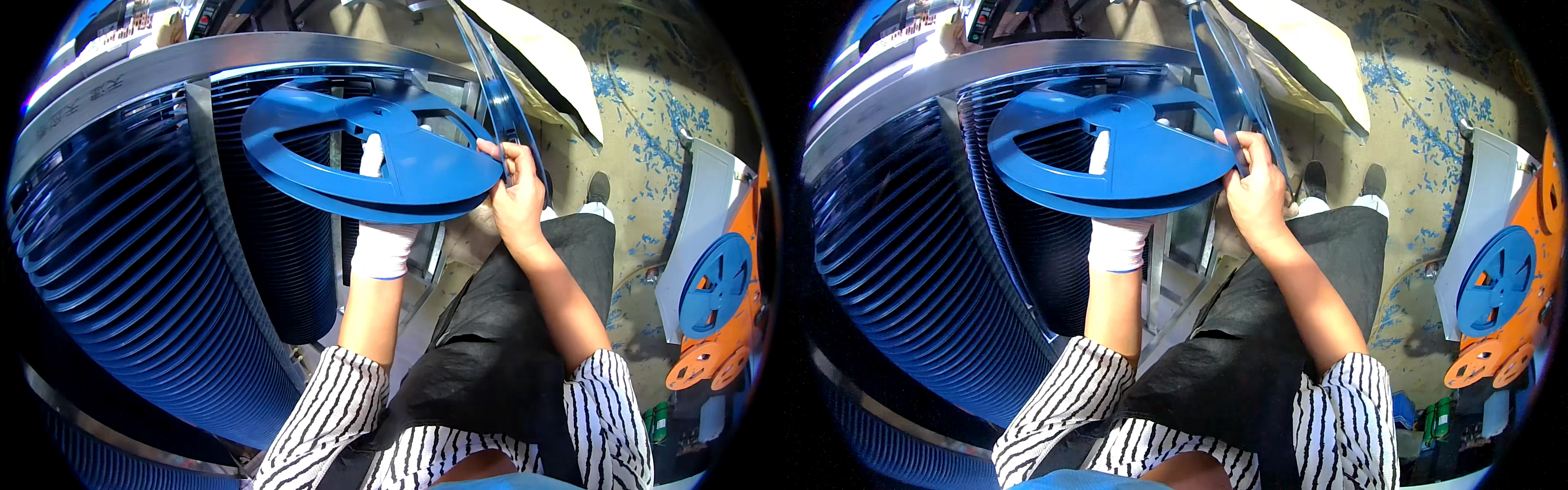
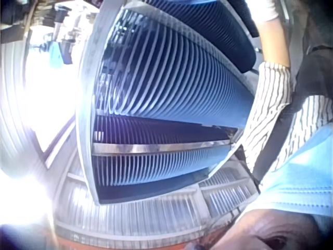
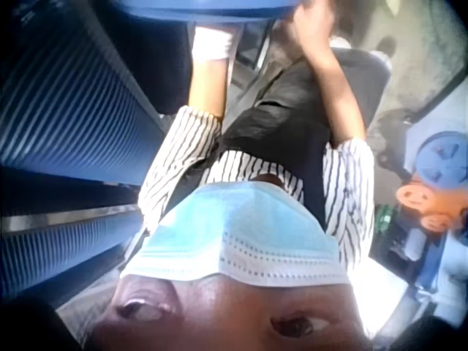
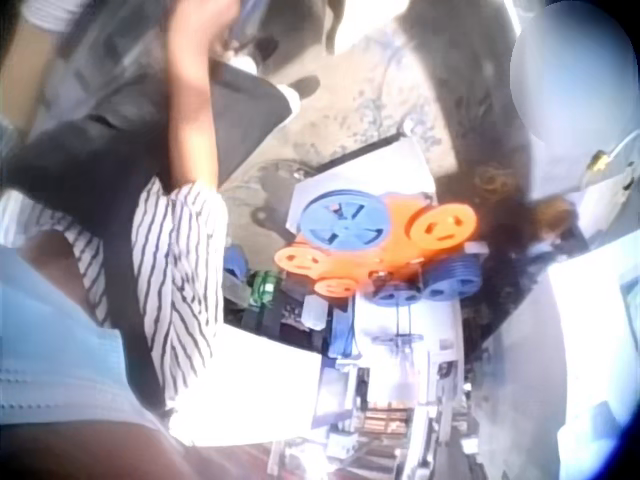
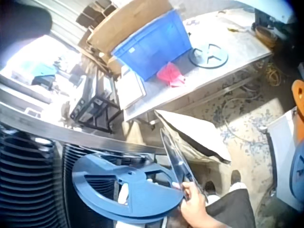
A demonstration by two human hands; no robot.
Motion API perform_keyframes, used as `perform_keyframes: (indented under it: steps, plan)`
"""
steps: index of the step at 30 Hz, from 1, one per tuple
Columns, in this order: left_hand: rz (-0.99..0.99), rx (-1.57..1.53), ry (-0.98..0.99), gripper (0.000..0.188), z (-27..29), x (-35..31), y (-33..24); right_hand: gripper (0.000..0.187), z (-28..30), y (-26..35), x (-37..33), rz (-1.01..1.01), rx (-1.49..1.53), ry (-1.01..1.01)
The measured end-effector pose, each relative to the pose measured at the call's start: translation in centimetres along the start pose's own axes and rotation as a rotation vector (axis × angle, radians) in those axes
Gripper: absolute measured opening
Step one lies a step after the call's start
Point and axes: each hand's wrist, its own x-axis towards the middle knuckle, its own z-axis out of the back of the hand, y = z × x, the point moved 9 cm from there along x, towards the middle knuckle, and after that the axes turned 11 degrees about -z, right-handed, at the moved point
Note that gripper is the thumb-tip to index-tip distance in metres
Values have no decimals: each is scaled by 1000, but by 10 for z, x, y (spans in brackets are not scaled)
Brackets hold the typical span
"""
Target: The person repeatedly picks up blue circular plastic parts and stacks them into a metal rack. The person handles the parts one at a time, placing them into the rack repeatedly.
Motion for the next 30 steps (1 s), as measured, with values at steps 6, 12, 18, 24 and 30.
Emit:
perform_keyframes:
  steps: [6, 12, 18, 24, 30]
  plan:
    - [-434, 391, -153, 51, 66, 11, -66, 18, 0, 25, 4, 109, -34, -110]
    - [-1298, 1181, -581, 23, 57, 47, -221, 25, -15, 15, 6, 126, -39, -136]
    - [-1402, 2297, -608, 34, 37, 98, -243, 35, -33, 3, -9, 125, -81, -66]
    - [-1386, 2633, -639, 46, 38, 126, -231, 20, -23, 7, -9, 268, -255, -103]
    - [-1562, 2738, -665, 58, 32, 109, -224, 26, -35, 12, -3, 274, -279, -85]
